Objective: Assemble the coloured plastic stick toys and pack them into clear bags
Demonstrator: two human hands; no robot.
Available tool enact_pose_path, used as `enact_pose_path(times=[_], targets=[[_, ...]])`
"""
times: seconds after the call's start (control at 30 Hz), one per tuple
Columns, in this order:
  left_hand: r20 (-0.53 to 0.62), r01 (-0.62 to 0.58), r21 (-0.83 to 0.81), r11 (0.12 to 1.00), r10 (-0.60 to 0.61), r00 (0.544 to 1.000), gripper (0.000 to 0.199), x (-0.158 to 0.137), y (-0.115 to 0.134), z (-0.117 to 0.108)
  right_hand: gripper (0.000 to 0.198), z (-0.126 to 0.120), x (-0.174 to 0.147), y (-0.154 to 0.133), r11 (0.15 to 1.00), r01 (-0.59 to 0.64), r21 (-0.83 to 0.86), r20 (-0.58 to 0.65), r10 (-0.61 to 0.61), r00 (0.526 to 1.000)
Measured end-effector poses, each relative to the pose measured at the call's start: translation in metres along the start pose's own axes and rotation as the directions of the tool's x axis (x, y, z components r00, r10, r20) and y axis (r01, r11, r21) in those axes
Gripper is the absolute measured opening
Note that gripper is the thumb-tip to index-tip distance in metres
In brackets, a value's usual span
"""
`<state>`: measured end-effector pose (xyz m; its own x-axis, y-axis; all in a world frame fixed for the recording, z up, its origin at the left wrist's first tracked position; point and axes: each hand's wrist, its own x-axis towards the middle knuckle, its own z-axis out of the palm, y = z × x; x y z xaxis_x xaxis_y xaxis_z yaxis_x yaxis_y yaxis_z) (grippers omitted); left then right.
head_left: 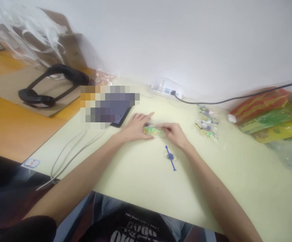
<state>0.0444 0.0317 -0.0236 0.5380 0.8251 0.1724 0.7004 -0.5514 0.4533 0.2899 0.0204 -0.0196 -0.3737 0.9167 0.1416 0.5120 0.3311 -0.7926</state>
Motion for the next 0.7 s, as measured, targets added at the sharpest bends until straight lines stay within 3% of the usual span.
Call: enact_pose_path(times=[0.1,0.2,0.33,0.4,0.6,0.7], targets=[[0.003,0.011,0.0,1.0,-0.011,1.0,0.114,0.001,0.002,-0.002,0.034,-0.016,-0.022,-0.004,0.999,-0.048,0.01,-0.13,0.049,0.99],[0.007,0.008,-0.001,1.0,-0.008,1.0,0.113,0.002,0.002,-0.003,0.031,-0.027,-0.063,-0.011,0.974,-0.202,-0.103,-0.265,0.169,0.949],[0.004,0.01,0.011,1.0,-0.01,1.0,0.112,0.003,0.0,-0.001,0.036,-0.018,-0.125,-0.024,0.925,-0.326,-0.194,-0.207,0.287,0.935],[0.003,0.006,0.012,1.0,-0.006,1.0,0.113,0.004,-0.002,0.0,0.036,-0.007,-0.147,-0.03,0.917,-0.32,-0.237,-0.18,0.282,0.942],[-0.002,-0.009,0.007,1.0,0.009,1.0,0.112,0.003,-0.002,0.001,0.007,0.014,-0.166,-0.044,0.894,-0.361,-0.264,-0.214,0.311,0.926],[-0.008,-0.006,0.013,1.0,0.007,1.0,0.113,0.002,-0.001,0.001,0.01,0.014,-0.164,-0.046,0.883,-0.379,-0.275,-0.21,0.33,0.92]])
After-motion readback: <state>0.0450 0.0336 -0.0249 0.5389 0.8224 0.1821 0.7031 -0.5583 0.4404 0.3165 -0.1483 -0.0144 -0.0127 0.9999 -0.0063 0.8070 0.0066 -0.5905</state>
